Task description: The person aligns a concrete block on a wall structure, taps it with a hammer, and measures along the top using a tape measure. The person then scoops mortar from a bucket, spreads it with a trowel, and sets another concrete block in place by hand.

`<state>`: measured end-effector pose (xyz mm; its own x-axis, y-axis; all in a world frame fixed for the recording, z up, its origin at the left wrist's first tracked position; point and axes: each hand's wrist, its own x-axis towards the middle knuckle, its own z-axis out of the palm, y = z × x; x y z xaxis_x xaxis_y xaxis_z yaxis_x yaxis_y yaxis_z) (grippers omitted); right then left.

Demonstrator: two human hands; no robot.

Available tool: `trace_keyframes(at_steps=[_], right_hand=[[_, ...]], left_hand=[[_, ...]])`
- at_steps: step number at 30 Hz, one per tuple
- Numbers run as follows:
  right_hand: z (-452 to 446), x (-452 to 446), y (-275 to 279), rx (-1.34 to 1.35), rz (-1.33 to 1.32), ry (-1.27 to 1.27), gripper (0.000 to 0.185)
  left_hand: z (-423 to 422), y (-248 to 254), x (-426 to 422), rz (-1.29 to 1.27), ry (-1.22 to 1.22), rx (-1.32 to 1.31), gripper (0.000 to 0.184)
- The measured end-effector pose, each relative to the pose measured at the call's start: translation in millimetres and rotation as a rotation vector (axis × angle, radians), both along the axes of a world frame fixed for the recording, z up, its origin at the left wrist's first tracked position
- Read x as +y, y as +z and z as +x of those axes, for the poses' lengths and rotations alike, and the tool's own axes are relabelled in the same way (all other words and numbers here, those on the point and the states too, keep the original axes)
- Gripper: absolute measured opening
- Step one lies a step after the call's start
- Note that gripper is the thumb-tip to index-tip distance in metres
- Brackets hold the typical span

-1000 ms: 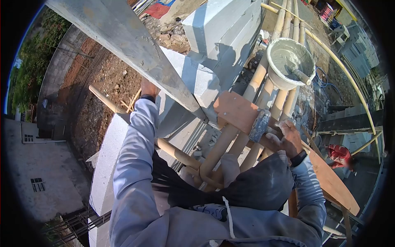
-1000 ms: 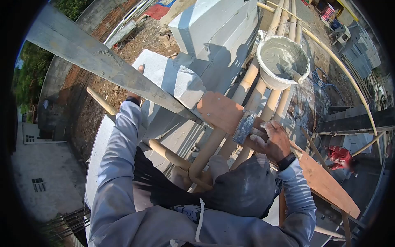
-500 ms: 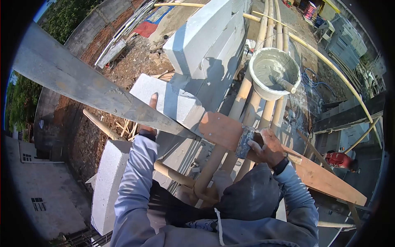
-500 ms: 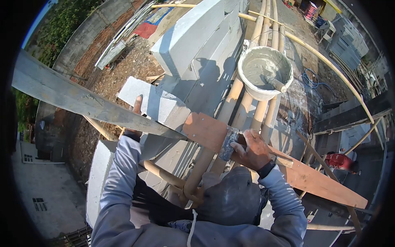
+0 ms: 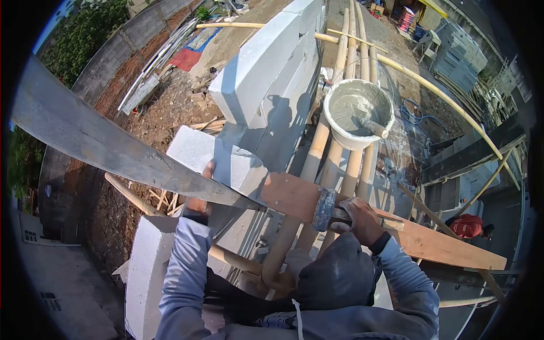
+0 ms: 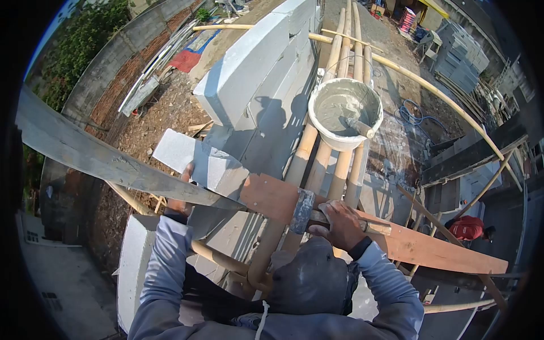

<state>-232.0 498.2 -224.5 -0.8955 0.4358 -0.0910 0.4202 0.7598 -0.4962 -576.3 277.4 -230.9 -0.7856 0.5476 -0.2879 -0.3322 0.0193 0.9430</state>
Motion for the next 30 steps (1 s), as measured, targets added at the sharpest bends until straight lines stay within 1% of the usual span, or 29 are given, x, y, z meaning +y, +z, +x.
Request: trace_keyframes(at_steps=[1,2,5,6,7,9,10,13,16,18,19,20,21,22,24,25,27,28,30], right_hand=[[0,1,-2,-0.008,-0.009,0.008,0.052],[-1,2,-4,-0.004,0.040,0.020,0.050],[0,-2,-15,0.020,0.161,0.049,0.043],[-1,-1,-20,0.047,0.195,0.052,0.042],[-1,0,-23,0.075,0.226,0.057,0.040],[-5,1,-24,0.039,0.154,0.050,0.041],[-6,0,-20,0.025,0.138,0.040,0.041],[-5,-2,-24,0.049,0.144,0.018,0.044],[-4,-3,-23,0.033,0.126,0.014,0.043],[-5,-4,-17,0.059,0.093,0.016,0.041],[-4,-4,-18,0.065,0.093,-0.003,0.040],[-4,-5,-24,0.073,0.094,-0.019,0.038],[-5,-5,-25,0.088,0.098,-0.029,0.037],[-5,-5,-23,0.121,0.102,-0.009,0.035],[-4,-3,-15,0.117,0.017,-0.063,0.036],[-6,0,-13,0.120,-0.027,-0.087,0.037],[-5,12,-24,0.161,0.046,-0.131,0.038],[-5,20,-26,0.180,0.085,-0.155,0.039],[-11,38,-17,0.144,0.070,-0.202,0.039]], left_hand=[[3,0,1,-0.010,-0.005,0.030,0.060],[0,-7,2,0.007,-0.037,0.018,0.065],[-16,-23,-3,-0.059,-0.114,0.123,0.067],[-12,-12,-2,-0.164,-0.140,0.201,0.072],[-6,-6,-1,-0.148,-0.120,0.139,0.073],[4,1,0,-0.114,-0.075,0.032,0.074],[2,-4,-3,-0.137,-0.060,0.036,0.074],[-2,-1,-3,-0.204,-0.100,0.062,0.074],[-10,-10,-8,-0.249,-0.065,0.117,0.071],[-13,-24,-7,-0.202,-0.038,0.175,0.068],[-12,-23,-5,-0.182,-0.016,0.160,0.067],[-10,-22,-2,-0.162,0.005,0.146,0.066],[-1,-10,1,-0.140,0.047,0.097,0.065],[-2,-14,3,-0.153,0.037,0.127,0.065],[-8,-16,-5,-0.197,0.027,0.190,0.065],[-7,-15,-5,-0.205,0.029,0.151,0.064],[-1,-6,-4,-0.221,0.037,0.073,0.061],[2,1,-2,-0.210,0.038,0.085,0.061],[8,9,2,-0.186,0.035,0.103,0.060]])
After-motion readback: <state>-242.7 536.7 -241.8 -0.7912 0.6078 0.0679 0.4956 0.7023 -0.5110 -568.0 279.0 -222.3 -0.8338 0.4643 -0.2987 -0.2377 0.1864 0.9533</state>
